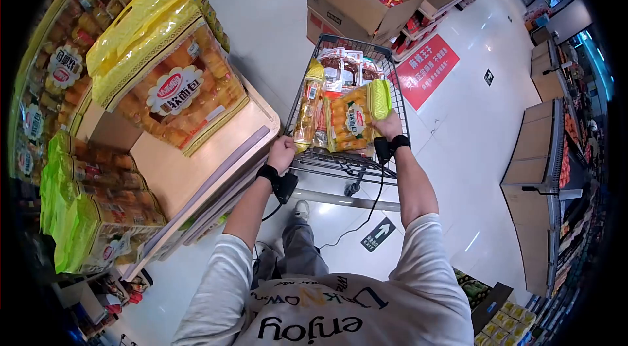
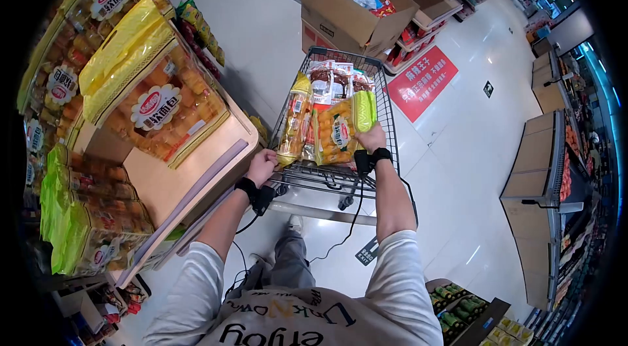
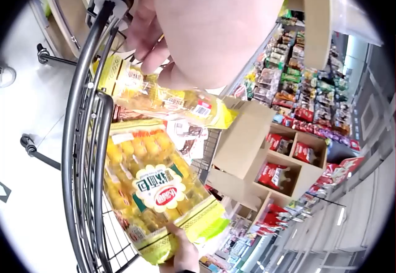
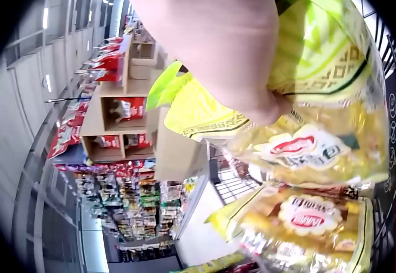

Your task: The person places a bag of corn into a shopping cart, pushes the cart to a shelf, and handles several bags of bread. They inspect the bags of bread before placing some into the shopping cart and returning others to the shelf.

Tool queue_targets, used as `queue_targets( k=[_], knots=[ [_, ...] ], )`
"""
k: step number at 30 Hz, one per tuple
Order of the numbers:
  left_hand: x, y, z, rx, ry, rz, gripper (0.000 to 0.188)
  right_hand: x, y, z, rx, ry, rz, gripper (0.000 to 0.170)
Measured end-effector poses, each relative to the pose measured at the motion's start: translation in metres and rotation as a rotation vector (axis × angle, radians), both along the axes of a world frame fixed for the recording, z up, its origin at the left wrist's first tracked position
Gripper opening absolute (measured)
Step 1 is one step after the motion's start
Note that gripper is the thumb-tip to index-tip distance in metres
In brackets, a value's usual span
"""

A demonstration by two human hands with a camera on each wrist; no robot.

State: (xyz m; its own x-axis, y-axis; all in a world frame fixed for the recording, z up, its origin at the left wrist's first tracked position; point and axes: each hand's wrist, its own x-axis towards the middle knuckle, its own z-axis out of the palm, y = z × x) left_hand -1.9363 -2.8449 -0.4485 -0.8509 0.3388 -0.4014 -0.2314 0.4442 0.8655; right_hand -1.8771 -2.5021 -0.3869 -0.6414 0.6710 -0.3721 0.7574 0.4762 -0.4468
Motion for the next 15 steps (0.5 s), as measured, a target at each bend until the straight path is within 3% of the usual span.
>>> queue_targets(
  k=[4, 8, 12, 14, 15],
  knots=[
    [0.018, -0.008, 0.066, -0.004, 0.018, -0.004, 0.029, 0.003, -0.033, 0.093, 0.195, 0.102, 0.103, 0.061],
    [0.026, -0.012, 0.092, 0.287, -0.088, -0.073, 0.068, 0.035, -0.046, 0.155, 0.183, 0.416, 0.262, 0.061],
    [0.046, -0.032, 0.181, 0.417, 0.092, -0.097, 0.102, 0.081, -0.093, 0.23, 0.143, 0.61, 0.315, 0.057],
    [0.059, -0.049, 0.219, 0.494, 0.234, -0.146, 0.106, 0.108, -0.131, 0.271, 0.172, 0.61, 0.354, 0.058],
    [0.058, -0.051, 0.212, 0.4, 0.348, -0.121, 0.109, 0.124, -0.152, 0.287, 0.179, 0.659, 0.386, 0.058]
  ],
)
